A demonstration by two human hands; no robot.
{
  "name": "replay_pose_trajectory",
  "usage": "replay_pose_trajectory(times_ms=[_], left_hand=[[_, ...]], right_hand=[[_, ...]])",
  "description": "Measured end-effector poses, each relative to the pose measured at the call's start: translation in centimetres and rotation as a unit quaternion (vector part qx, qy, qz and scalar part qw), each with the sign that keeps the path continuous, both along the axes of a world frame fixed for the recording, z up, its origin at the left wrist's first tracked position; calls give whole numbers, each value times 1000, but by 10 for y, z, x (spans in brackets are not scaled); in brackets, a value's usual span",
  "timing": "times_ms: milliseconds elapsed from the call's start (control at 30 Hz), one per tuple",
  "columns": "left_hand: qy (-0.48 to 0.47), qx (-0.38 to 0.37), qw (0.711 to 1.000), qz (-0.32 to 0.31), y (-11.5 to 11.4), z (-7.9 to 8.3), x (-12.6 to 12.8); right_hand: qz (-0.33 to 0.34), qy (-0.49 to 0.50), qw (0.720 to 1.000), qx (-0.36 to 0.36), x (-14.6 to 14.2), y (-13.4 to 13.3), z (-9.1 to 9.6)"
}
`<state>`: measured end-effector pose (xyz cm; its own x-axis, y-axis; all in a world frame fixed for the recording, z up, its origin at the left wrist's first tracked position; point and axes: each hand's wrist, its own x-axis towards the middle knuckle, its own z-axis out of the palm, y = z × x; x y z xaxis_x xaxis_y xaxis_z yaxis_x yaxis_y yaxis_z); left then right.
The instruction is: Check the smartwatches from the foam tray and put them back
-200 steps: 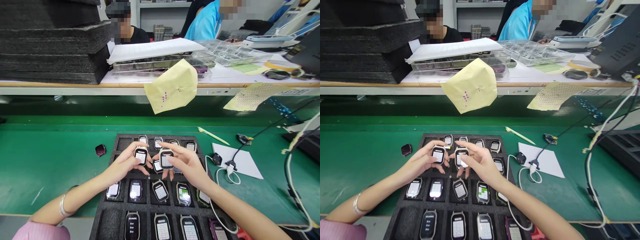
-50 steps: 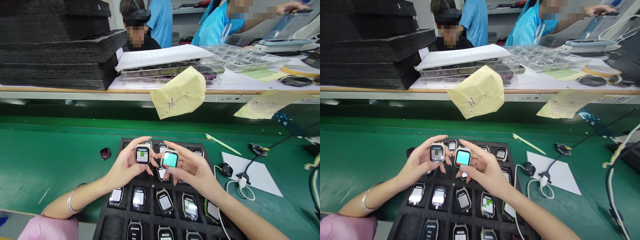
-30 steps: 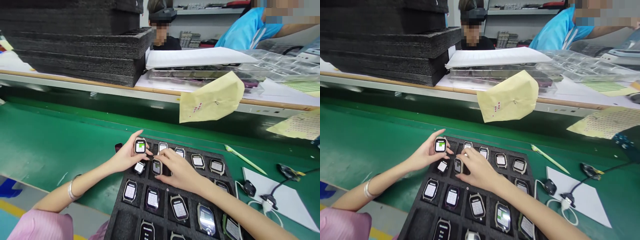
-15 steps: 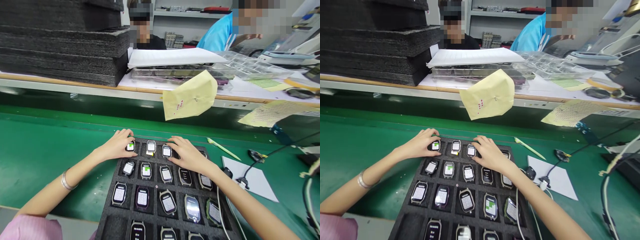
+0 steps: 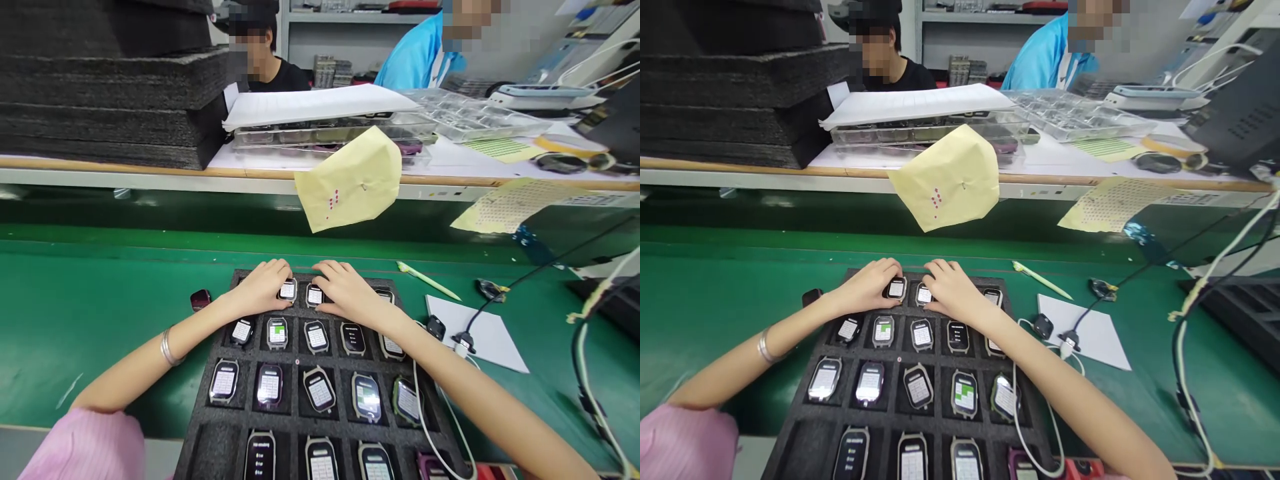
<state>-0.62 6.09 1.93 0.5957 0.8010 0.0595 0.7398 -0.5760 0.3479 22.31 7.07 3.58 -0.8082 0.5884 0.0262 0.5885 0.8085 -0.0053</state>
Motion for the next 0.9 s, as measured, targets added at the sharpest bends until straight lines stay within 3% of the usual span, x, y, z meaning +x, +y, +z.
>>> replay_pose_trajectory(times_ms=[100,167,267,333,400,467,567,667,767,900], left_hand=[[-94,-41,994,33,-6,1,-5],[-222,-128,964,75,-10,5,-6],[-424,-282,853,114,-16,14,-5],[-516,-342,777,114,-20,22,-3],[-569,-377,723,110,-25,28,-2],[-592,-414,684,103,-29,33,-2],[-603,-467,640,96,-35,36,-1],[-604,-493,617,109,-39,34,-1],[-605,-514,595,130,-41,31,0],[-624,-520,572,118,-44,31,1]], right_hand=[[-5,16,1000,-24,-1,4,-3],[-8,28,999,-42,-5,6,-3],[-26,52,996,-70,-6,8,5],[-47,72,993,-83,-2,9,14],[-71,158,976,-135,6,9,25],[-87,304,915,-250,13,7,33],[-102,477,760,-430,18,1,36],[-118,556,651,-504,12,-6,28],[-122,599,590,-527,1,-14,18],[-131,602,572,-542,-8,-24,15]])
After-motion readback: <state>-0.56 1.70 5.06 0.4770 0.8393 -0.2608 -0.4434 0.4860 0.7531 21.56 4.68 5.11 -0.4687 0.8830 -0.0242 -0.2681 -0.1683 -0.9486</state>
